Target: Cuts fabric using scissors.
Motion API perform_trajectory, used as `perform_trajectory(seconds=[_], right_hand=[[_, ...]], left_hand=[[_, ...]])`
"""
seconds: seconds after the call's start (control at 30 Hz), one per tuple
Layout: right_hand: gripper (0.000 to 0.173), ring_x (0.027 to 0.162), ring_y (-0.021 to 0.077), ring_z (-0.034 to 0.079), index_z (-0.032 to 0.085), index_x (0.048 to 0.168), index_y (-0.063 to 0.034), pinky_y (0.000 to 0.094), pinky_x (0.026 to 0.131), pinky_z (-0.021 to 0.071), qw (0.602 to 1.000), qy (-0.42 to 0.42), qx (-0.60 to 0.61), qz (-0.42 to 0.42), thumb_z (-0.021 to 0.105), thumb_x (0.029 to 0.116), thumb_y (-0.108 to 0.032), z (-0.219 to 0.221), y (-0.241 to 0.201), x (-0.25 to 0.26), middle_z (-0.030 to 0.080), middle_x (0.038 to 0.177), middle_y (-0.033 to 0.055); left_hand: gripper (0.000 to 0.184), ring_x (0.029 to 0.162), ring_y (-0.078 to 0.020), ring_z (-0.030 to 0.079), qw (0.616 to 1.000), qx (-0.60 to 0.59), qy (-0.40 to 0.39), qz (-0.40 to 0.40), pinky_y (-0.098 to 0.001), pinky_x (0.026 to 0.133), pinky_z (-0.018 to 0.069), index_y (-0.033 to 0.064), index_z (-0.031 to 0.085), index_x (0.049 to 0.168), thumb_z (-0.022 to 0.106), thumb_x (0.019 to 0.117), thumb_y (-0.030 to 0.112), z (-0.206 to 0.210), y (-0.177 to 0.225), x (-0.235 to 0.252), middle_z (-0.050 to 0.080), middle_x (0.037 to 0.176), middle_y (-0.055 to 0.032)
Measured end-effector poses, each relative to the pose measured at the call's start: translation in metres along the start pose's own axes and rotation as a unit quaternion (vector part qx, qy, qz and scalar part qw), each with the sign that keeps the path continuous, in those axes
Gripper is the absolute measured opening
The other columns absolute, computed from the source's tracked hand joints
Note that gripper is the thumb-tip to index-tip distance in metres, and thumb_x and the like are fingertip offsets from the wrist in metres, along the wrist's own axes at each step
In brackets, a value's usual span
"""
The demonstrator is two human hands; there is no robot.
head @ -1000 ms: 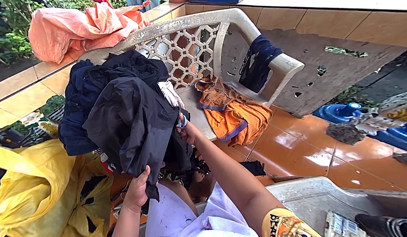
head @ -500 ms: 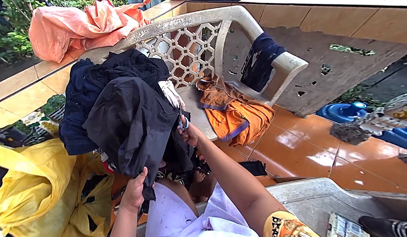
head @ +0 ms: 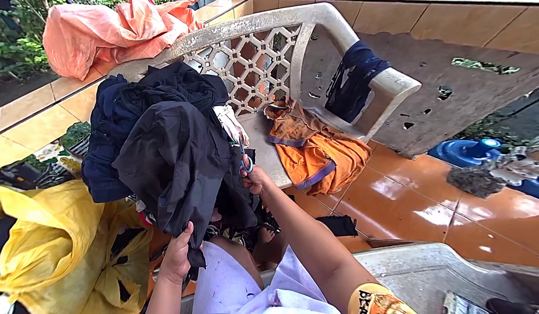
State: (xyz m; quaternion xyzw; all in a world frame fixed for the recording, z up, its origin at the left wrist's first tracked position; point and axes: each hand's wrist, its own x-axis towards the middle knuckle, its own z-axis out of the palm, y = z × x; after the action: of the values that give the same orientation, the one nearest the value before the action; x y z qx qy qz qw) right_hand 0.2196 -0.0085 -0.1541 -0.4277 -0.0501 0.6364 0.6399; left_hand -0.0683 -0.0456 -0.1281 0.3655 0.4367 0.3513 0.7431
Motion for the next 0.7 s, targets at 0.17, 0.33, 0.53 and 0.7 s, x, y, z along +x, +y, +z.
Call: perform_trajectory(seconds=[0.17, 0.33, 0.53, 0.7], right_hand=[[0.052, 0.042, 0.0023, 0.042, 0.049, 0.097, -0.012, 0.0159, 0.039, 0.0353, 1.0, -0.015, -0.008, 0.022, 0.025, 0.1086, -0.056, -0.006, -0.004, -0.008, 0.056, 0.066, -0.0027], [0.047, 0.079, 0.019, 0.067, 0.044, 0.125, -0.0072, 0.031, 0.065, 0.057, 0.999, 0.026, 0.025, 0.011, 0.037, 0.109, -0.051, 0.016, -0.001, -0.03, 0.061, 0.107, 0.0106], [0.034, 0.08, 0.0205, 0.069, 0.051, 0.125, -0.0044, 0.0353, 0.069, 0.06, 0.993, -0.007, 0.115, 0.008, 0.053, 0.1059, -0.033, 0.054, 0.011, -0.044, 0.067, 0.098, 0.013], [0.009, 0.072, 0.0125, 0.064, 0.053, 0.112, -0.0098, 0.0302, 0.063, 0.0561, 0.963, -0.014, 0.203, -0.175, 0.051, 0.1051, -0.015, 0.072, -0.028, -0.085, 0.063, 0.087, 0.0043]], left_hand=[[0.028, 0.06, -0.0094, 0.067, 0.997, -0.066, -0.025, 0.038, -0.0242, 0.059, 0.0588, 0.0106, 0.065, 0.101, 0.04, 0.1037, 0.023, 0.014, 0.012, -0.006, 0.072, 0.078, -0.0048], [0.014, 0.061, -0.0096, 0.067, 0.981, -0.124, -0.097, 0.116, -0.025, 0.059, 0.058, 0.0154, 0.07, 0.096, 0.064, 0.0944, 0.029, 0.033, 0.051, -0.013, 0.071, 0.075, -0.0028], [0.026, 0.068, -0.0103, 0.07, 0.944, -0.106, -0.27, 0.158, -0.0261, 0.061, 0.0588, 0.0153, 0.077, 0.104, 0.079, 0.0872, 0.036, 0.033, 0.066, -0.054, 0.075, 0.088, -0.0053], [0.043, 0.063, -0.007, 0.065, 0.967, -0.026, -0.126, 0.222, -0.0242, 0.06, 0.0574, 0.0198, 0.073, 0.101, 0.067, 0.0889, 0.061, 0.017, 0.096, -0.095, 0.071, 0.078, 0.0018]])
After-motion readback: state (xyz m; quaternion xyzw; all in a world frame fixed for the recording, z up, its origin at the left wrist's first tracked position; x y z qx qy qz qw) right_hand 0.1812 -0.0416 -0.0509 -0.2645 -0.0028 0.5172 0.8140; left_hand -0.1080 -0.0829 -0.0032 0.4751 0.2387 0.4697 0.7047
